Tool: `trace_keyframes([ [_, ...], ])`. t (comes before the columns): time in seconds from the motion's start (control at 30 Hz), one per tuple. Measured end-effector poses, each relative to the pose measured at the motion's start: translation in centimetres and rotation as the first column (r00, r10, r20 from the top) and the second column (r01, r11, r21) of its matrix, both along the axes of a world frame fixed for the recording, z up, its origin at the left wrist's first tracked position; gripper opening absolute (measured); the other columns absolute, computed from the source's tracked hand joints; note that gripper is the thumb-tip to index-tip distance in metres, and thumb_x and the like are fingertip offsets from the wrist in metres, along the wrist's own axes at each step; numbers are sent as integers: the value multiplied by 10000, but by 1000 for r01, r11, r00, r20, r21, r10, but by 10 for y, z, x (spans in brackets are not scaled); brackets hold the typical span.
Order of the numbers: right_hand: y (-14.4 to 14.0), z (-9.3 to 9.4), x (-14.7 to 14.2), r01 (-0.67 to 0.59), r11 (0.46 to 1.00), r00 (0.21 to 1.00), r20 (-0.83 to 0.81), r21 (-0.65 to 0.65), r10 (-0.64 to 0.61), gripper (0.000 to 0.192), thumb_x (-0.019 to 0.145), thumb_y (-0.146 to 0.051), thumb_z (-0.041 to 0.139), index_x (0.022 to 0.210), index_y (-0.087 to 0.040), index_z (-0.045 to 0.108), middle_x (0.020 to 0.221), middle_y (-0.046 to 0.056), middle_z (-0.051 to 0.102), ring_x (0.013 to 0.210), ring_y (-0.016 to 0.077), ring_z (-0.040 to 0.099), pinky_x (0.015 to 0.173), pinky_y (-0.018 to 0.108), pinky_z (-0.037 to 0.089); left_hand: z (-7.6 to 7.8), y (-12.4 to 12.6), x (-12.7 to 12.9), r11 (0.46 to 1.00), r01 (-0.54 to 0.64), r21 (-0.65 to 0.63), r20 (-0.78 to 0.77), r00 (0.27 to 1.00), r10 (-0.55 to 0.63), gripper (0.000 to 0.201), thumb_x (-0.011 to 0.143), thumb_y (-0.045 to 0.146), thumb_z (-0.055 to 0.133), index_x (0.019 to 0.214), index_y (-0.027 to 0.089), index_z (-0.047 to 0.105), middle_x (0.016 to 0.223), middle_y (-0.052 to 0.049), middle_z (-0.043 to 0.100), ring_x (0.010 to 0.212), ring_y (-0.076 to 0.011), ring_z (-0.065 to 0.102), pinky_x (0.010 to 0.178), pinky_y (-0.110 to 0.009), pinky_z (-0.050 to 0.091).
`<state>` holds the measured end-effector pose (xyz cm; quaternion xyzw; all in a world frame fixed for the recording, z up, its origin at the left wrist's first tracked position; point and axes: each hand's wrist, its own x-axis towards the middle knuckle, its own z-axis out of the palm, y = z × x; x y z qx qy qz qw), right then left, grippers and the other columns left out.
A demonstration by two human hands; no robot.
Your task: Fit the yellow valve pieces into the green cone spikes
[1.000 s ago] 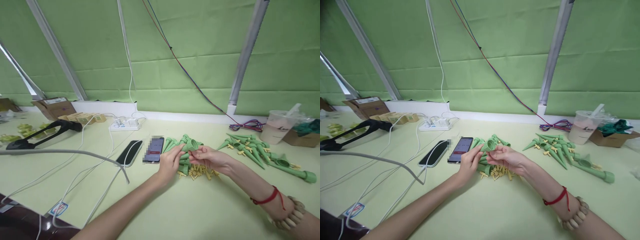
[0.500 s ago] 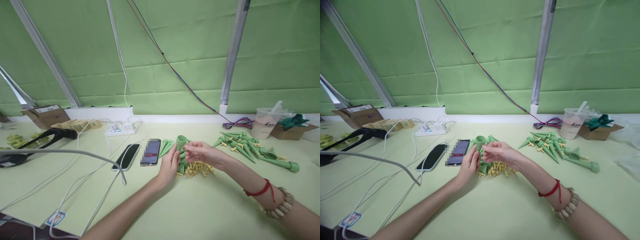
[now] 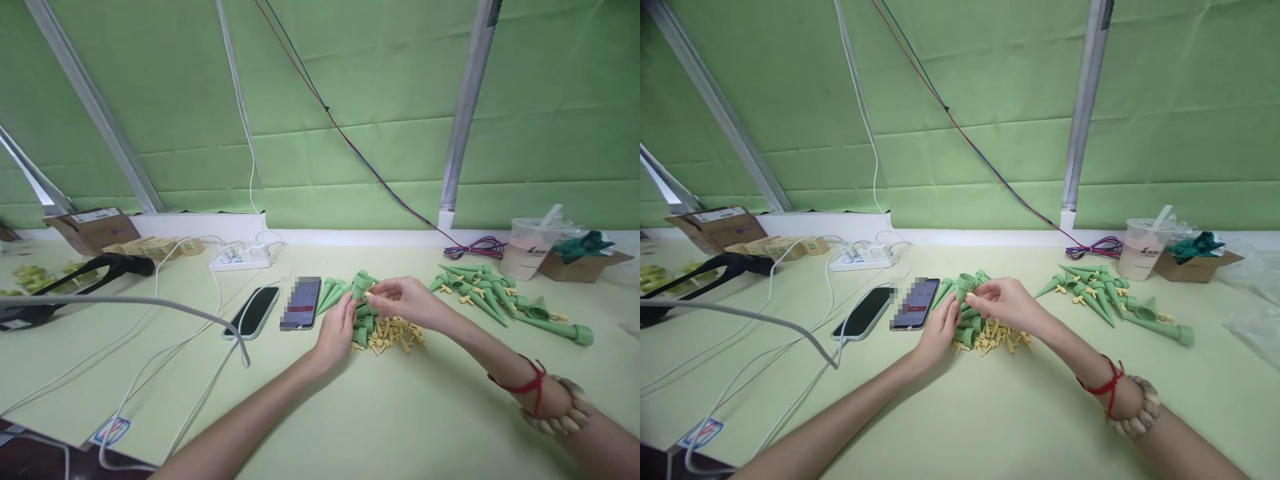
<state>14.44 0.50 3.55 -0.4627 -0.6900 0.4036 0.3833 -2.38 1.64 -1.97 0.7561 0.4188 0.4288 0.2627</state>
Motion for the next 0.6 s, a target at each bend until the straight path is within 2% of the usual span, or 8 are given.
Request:
trace_keyframes([
  [0.07, 0, 7, 6, -132, 971, 988, -109, -200, 112, 385, 730, -489, 619, 854, -126, 648, 807, 73, 671, 667, 137, 621, 613, 249, 510, 1, 0, 0, 1000, 25, 6, 3, 1000, -25, 290, 911, 368, 254, 873, 171, 464, 570, 46, 359, 504, -106, 332, 500, -234, 267],
  [0.17, 0, 9, 11, -269, 897, 944, -280, -351, 174, 329, 680, -420, 702, 825, -129, 647, 824, 46, 657, 697, 98, 620, 698, 218, 515, 2, 0, -2, 998, 40, 55, -29, 999, -38, 313, 907, 371, 251, 931, 167, 486, 557, 47, 359, 487, -108, 331, 495, -231, 281],
  [0.27, 1, -1, 9, -403, 789, 882, -426, -464, 200, 311, 574, -363, 787, 690, -130, 617, 651, -22, 594, 612, 64, 587, 712, 206, 513, 3, 2, -7, 987, 50, 153, -167, 986, -24, 353, 906, 385, 258, 972, 176, 535, 551, 29, 434, 490, -118, 373, 517, -234, 306],
  [0.33, 0, -6, 4, -451, 748, 856, -474, -488, 207, 318, 557, -366, 793, 620, -127, 592, 554, -53, 530, 548, 49, 548, 697, 207, 515, 4, 3, -11, 974, 50, 222, -258, 966, 9, 381, 910, 393, 255, 977, 186, 568, 571, 11, 500, 499, -123, 417, 535, -233, 318],
  [0.37, -1, -6, 2, -444, 755, 857, -474, -482, 201, 311, 562, -361, 789, 613, -124, 595, 525, -63, 505, 522, 42, 526, 695, 210, 516, 5, 4, -13, 967, 42, 249, -288, 957, 33, 392, 914, 392, 250, 978, 190, 580, 584, 4, 529, 503, -123, 437, 538, -230, 320],
  [0.47, -4, -3, -2, -336, 846, 899, -410, -414, 156, 277, 576, -320, 779, 693, -115, 635, 548, -62, 521, 526, 43, 513, 712, 235, 515, 8, 3, -15, 953, 4, 304, -328, 939, 100, 407, 922, 376, 238, 997, 195, 596, 617, 1, 584, 497, -116, 474, 520, -220, 307],
  [0.53, -4, -1, -2, -207, 917, 945, -311, -342, 97, 274, 552, -292, 785, 686, -114, 625, 570, -51, 541, 552, 62, 527, 673, 239, 510, 9, 2, -14, 939, -17, 344, -347, 927, 144, 395, 919, 386, 261, 999, 203, 602, 640, 2, 608, 498, -112, 490, 506, -220, 291],
  [0.6, -1, -3, 0, -22, 977, 982, -186, -210, -18, 289, 502, -263, 801, 585, -123, 563, 530, -52, 521, 528, 69, 504, 567, 213, 477, 9, 2, -12, 924, -40, 380, -362, 913, 188, 372, 908, 408, 302, 1001, 213, 605, 629, 9, 609, 496, -113, 499, 497, -222, 277],
])
